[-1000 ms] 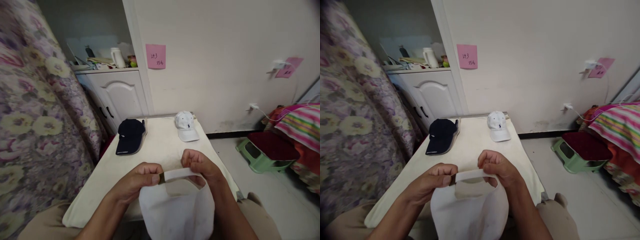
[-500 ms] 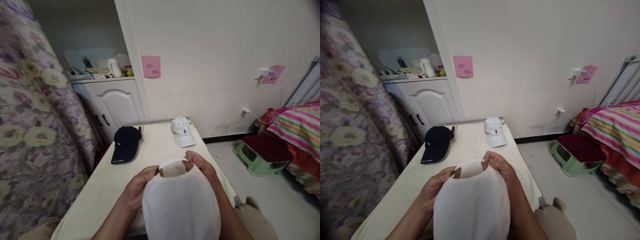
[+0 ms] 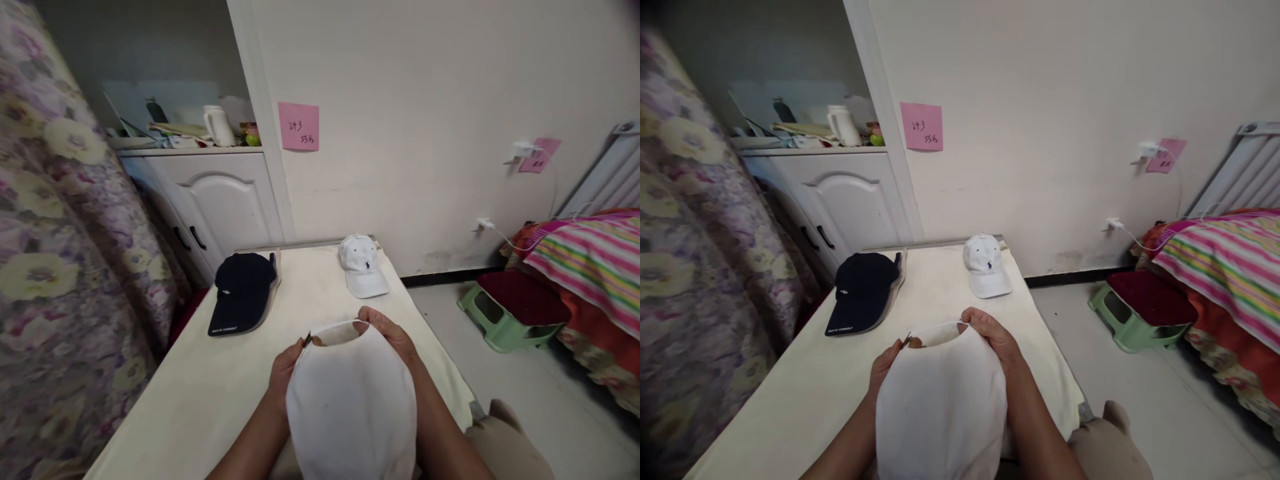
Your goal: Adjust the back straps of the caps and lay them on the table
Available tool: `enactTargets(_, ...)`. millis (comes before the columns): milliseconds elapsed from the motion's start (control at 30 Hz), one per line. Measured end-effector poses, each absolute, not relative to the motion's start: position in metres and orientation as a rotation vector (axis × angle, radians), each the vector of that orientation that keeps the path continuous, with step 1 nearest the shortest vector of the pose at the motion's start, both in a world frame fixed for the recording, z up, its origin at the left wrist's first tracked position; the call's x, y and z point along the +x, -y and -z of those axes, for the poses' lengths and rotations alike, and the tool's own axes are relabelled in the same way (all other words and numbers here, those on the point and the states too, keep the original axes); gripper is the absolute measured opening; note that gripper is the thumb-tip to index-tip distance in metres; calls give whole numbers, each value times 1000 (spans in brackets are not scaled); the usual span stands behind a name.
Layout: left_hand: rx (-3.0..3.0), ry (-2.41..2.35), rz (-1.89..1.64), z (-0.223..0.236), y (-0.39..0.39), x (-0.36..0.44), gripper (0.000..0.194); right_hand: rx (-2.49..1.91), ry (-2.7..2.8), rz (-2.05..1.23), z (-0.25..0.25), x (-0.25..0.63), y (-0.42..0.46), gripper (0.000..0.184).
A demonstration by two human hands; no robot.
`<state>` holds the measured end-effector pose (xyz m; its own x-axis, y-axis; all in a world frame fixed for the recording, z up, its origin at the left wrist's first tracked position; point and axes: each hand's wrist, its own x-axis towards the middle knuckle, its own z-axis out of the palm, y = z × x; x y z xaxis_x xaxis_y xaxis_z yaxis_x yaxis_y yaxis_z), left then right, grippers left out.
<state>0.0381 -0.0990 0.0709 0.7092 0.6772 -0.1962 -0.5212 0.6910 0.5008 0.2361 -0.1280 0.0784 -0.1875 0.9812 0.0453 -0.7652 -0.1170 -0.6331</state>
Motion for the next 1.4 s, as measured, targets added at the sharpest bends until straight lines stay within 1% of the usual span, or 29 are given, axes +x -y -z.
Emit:
enactTargets(100, 378, -502, -820, -55, 89, 38, 12, -436, 529, -1677, -74, 234, 123, 18)
enactTargets(233, 298, -508, -764, -36, 77, 38, 26, -376, 426, -1694, -53, 241, 109, 25)
enactTargets(300, 261, -483, -735, -31, 70, 39, 28, -412, 360, -1651, -38, 245, 100, 27)
enactTargets(500, 207, -464, -833, -20, 48, 45, 23, -489, 121, -1535, 2, 248, 82, 29)
enactTargets(633, 204, -464, -881, -8, 38, 47, 22, -465, 99, -1544, 13, 246, 84, 34)
enactTargets(733, 200, -442, -937, 0, 35, 45, 19, -451, 105, -1528, 16, 247, 88, 32)
enactTargets(800, 198, -438, -914, 1, 35, 43, 20, -468, 86, -1489, 16, 248, 89, 33)
enactTargets(1000, 166, -494, -836, -15, 32, 40, 39, -498, 49, -1455, 16, 247, 84, 42)
enactTargets(1133, 142, -545, -902, -20, 29, 42, 40, -485, 66, -1432, 15, 245, 83, 42)
enactTargets(1400, 109, -634, -866, -27, 32, 43, 42, -439, 70, -1446, 11, 245, 80, 41)
